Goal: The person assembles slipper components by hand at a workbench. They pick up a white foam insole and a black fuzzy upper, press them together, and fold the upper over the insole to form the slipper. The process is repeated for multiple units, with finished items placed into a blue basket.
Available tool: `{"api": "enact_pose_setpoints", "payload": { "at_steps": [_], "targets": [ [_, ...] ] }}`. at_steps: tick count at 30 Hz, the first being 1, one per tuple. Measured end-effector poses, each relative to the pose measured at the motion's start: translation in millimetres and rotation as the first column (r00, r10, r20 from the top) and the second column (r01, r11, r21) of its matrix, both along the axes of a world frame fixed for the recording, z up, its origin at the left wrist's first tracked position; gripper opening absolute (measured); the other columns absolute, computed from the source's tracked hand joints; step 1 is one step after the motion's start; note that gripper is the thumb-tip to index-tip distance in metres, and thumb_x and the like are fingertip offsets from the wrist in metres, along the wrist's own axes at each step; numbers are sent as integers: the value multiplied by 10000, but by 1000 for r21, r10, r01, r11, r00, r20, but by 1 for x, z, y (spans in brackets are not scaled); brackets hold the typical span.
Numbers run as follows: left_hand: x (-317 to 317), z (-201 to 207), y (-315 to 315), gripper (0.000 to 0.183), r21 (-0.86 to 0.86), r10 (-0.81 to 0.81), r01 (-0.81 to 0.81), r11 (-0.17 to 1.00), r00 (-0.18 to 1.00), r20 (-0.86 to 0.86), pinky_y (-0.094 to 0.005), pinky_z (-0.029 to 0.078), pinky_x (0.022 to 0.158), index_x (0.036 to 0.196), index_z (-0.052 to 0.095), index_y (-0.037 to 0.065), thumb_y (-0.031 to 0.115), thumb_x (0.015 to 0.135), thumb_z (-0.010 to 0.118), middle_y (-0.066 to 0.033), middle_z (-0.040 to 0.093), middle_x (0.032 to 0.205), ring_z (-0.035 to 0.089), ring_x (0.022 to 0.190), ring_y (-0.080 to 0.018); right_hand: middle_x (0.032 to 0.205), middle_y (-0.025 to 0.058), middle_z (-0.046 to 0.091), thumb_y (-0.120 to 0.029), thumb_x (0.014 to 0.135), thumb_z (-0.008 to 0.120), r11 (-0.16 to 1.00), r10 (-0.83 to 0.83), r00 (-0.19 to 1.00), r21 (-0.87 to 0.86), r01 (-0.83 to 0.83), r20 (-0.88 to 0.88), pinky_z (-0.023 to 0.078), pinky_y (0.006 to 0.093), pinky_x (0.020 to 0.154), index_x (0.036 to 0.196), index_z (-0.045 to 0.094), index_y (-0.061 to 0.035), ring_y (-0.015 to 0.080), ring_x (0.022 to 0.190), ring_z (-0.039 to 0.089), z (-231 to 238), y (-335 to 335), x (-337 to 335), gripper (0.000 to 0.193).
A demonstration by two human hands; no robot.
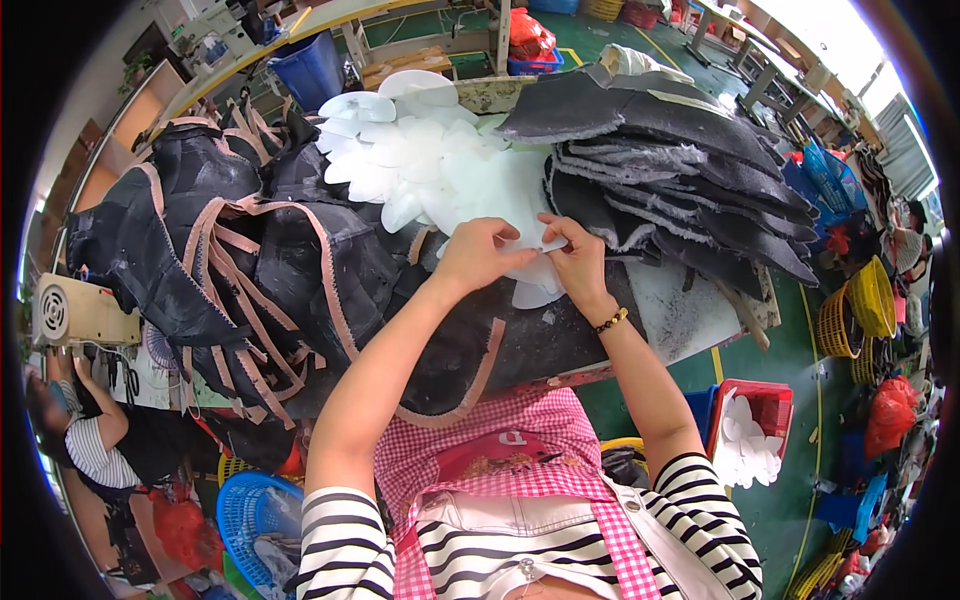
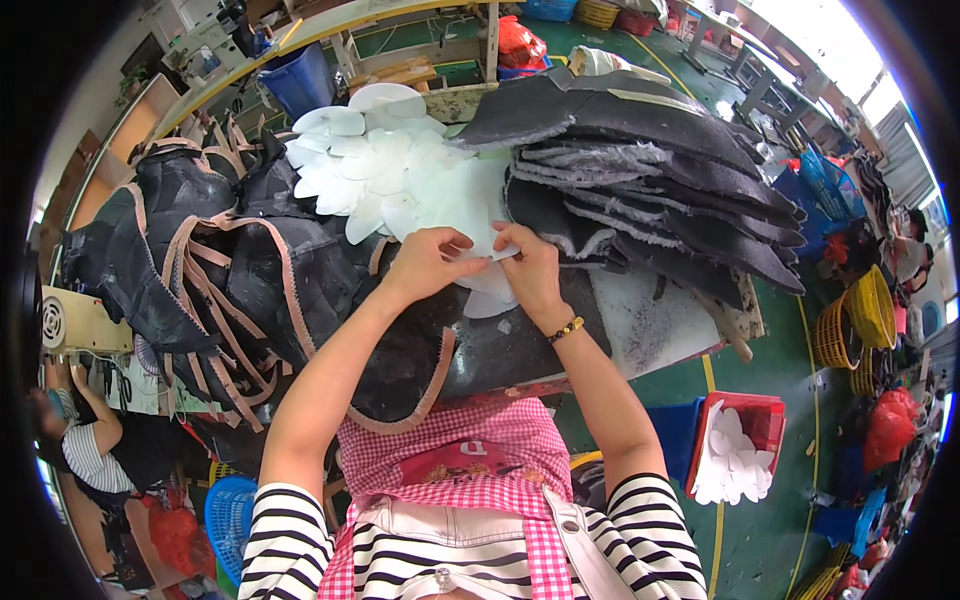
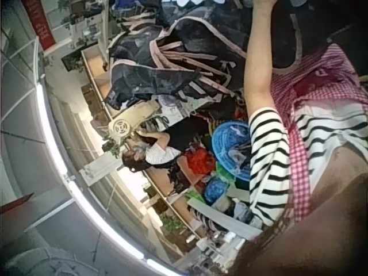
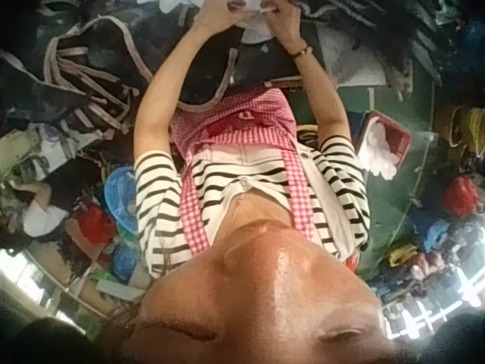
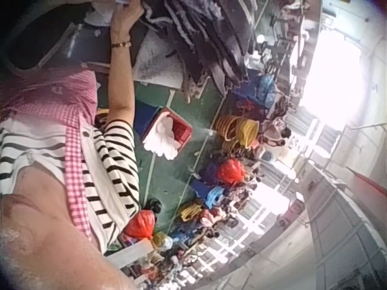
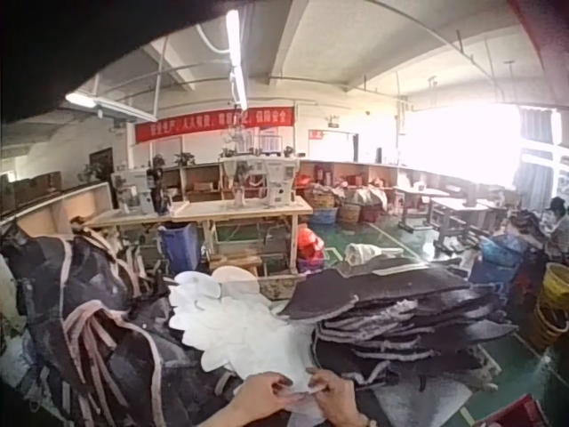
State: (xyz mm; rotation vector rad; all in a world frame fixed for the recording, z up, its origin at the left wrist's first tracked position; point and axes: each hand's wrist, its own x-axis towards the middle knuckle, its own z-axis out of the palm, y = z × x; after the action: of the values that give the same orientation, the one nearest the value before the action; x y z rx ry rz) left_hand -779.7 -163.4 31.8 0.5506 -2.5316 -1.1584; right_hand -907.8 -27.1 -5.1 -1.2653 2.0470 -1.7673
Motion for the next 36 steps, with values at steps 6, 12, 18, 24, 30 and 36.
{"api": "enact_pose_setpoints", "payload": {
  "at_steps": [6, 12, 18, 24, 30, 36],
  "targets": [
    [-3, -3, -3, 491, 92, 48, -44, 995, 998, -37, -314, 544, 745, 996, 700, -48, 345, 725, 815, -158, 717, 936, 689, 823, -213, 1097, 105, 681, 113, 742, 637, 973, 51, 998, -225, -60, -45, 536, 279, 712, 798, 595, -4, 163, 901, 655, -8, -17, -2, 136],
    [1, 13, -16, 445, 542, 69, -82, 836, 997, 44, -276, 546, 758, 1012, 687, -83, 271, 763, 791, -128, 703, 894, 667, 821, -157, 1120, 103, 658, 135, 720, 651, 949, 63, 997, -307, -70, -32, 567, 331, 780, 770, 579, -4, 186, 990, 643, 2, -37, 11, 164],
    [10, 21, -23, 350, 678, 149, -140, 722, 988, 44, -280, 566, 723, 956, 683, -107, 200, 789, 704, -119, 692, 859, 678, 761, -175, 1113, 109, 657, 126, 693, 637, 959, 54, 922, -236, -154, -383, 569, 313, 721, 751, 534, -13, 243, 871, 680, 15, -40, 12, 183],
    [1, 27, -26, 283, 198, 215, -267, 943, 944, 248, -325, 564, 650, 889, 710, -44, 199, 763, 639, -141, 691, 733, 684, 641, -230, 1030, 72, 679, 49, 667, 626, 973, 97, 656, -68, -221, -749, 550, 315, 637, 746, 544, -45, 243, 833, 675, 34, -20, 8, 147],
    [63, 92, -68, 141, -653, 253, -321, 686, 947, -200, -432, 507, 600, 727, 641, 39, 179, 724, 631, -178, 624, 645, 638, 627, -357, 1171, 142, 611, -64, 664, 669, 767, 517, 439, 625, 144, -735, 500, 340, 884, 1026, 613, -44, 276, 1137, 556, 41, 21, -14, 366],
    [140, 160, 7, 99, -377, -103, 76, 923, 993, -52, -263, 431, 520, 806, 600, -38, 39, 757, 563, -97, 576, 651, 553, 538, -138, 1422, 178, 449, -375, 712, 840, 688, 696, 570, -180, -703, 436, 404, 362, 1040, 1464, 293, -7, 230, 1268, 483, 104, 24, 57, 1000]
  ]
}}
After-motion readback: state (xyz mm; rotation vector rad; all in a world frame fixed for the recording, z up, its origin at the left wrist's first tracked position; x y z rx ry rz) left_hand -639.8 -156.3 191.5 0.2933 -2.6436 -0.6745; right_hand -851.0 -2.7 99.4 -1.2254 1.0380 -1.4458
